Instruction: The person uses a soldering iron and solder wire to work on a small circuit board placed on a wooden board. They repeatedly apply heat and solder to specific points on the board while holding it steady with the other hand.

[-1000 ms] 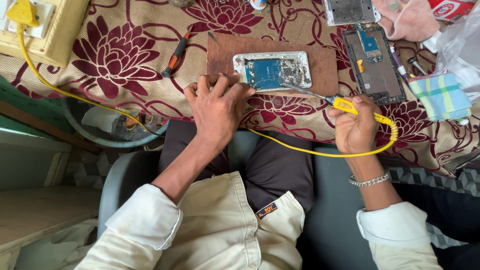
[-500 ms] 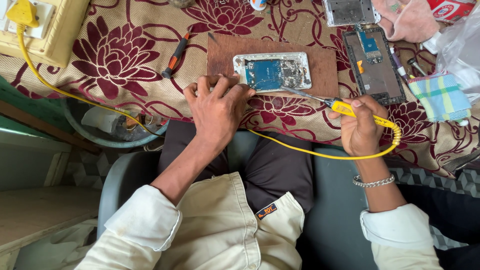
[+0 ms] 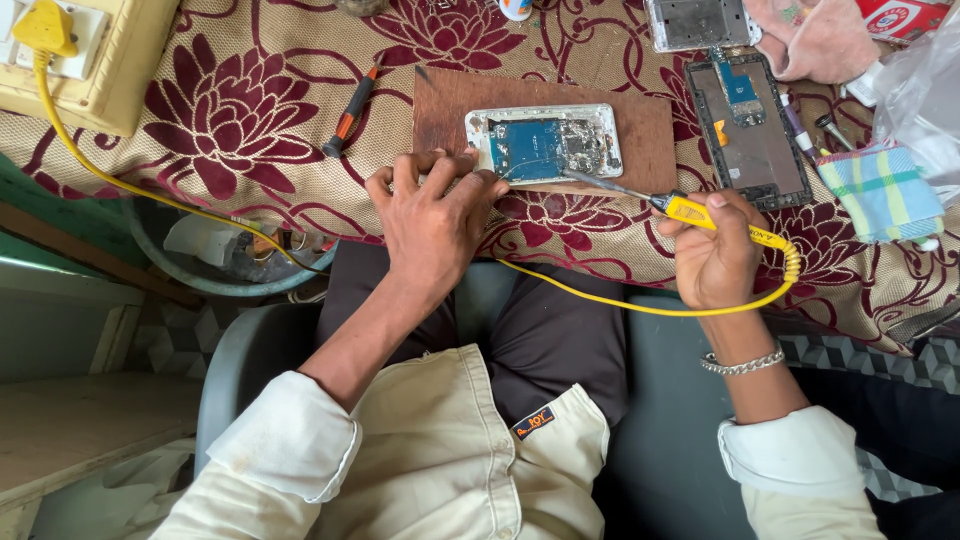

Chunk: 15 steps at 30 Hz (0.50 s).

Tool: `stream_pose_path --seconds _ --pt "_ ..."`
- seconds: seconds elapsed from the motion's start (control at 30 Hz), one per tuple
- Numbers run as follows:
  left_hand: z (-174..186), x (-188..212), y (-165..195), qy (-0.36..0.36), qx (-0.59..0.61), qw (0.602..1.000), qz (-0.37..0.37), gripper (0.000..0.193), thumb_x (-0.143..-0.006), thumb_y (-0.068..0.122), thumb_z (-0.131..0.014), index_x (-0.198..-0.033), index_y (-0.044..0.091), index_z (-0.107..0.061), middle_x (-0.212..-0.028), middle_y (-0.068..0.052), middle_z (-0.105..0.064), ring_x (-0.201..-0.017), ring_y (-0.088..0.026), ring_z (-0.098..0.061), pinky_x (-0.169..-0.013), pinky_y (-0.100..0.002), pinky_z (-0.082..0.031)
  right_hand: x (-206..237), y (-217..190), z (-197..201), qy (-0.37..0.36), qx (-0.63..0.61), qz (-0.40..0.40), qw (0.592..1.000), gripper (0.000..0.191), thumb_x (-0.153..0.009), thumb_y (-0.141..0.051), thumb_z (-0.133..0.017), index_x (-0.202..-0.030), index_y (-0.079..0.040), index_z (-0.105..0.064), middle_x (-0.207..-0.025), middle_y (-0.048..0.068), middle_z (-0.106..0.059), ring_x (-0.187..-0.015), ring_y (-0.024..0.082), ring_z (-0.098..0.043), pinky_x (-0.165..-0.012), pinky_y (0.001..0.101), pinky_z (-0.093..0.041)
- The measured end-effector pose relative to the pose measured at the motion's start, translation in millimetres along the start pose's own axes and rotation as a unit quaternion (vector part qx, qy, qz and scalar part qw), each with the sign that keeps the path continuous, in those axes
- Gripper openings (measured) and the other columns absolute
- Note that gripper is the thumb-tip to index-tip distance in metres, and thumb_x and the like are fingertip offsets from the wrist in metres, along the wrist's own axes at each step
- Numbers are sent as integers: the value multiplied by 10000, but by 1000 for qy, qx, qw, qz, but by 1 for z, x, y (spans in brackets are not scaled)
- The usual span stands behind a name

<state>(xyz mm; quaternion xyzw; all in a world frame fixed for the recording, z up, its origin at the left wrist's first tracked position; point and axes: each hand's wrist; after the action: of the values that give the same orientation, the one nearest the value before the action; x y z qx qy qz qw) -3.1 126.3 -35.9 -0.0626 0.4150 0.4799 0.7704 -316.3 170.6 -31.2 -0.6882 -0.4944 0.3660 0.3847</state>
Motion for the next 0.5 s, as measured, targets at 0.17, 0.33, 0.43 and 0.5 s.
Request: stream_pose_path --seconds 0.17,0.33,0.43,0.5 --pt "1 1 -1 1 10 1000 -2 216 -961 374 -817 -1021 169 -786 -1100 54 -674 -1085 -215 -548 -964 -470 -346 1 -1 -1 -30 28 1 999 228 -1069 -182 -584 -1061 29 -672 -1003 192 -735 -901 310 -717 -895 432 -594" --pt "1 1 -1 3 10 1000 -9 212 -952 363 -825 -1033 170 -790 -1135 57 -684 -1093 -217 -552 -961 -470 -343 1 -2 2 -33 36 5 999 223 -1074 -177 -594 -1064 33 -668 -1000 185 -727 -873 298 -704 -877 432 -600" --pt "2 1 -2 6 2 1000 -18 204 -951 354 -830 -1047 178 -791 -1179 60 -689 -1119 -220 -557 -972 -465 -343 1 0 1 -31 35 3 999 225 -1072 -180 -593 -1063 31 -671 -1000 181 -726 -869 288 -703 -874 428 -599" --pt "3 2 -2 5 3 1000 -21 199 -952 345 -832 -1070 189 -795 -1215 56 -690 -1135 -220 -559 -985 -462 -344 1 0 1 -27 39 2 999 225 -1075 -181 -589 -1066 29 -672 -1002 179 -725 -875 283 -702 -878 424 -598"
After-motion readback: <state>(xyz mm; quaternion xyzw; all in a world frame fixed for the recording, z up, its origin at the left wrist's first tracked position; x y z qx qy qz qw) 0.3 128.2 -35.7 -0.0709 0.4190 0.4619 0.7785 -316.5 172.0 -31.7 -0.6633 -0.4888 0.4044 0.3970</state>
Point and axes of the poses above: each hand's wrist, its own x-axis away from the middle knuckle, its own z-axis out of the back of the hand, y = z × x
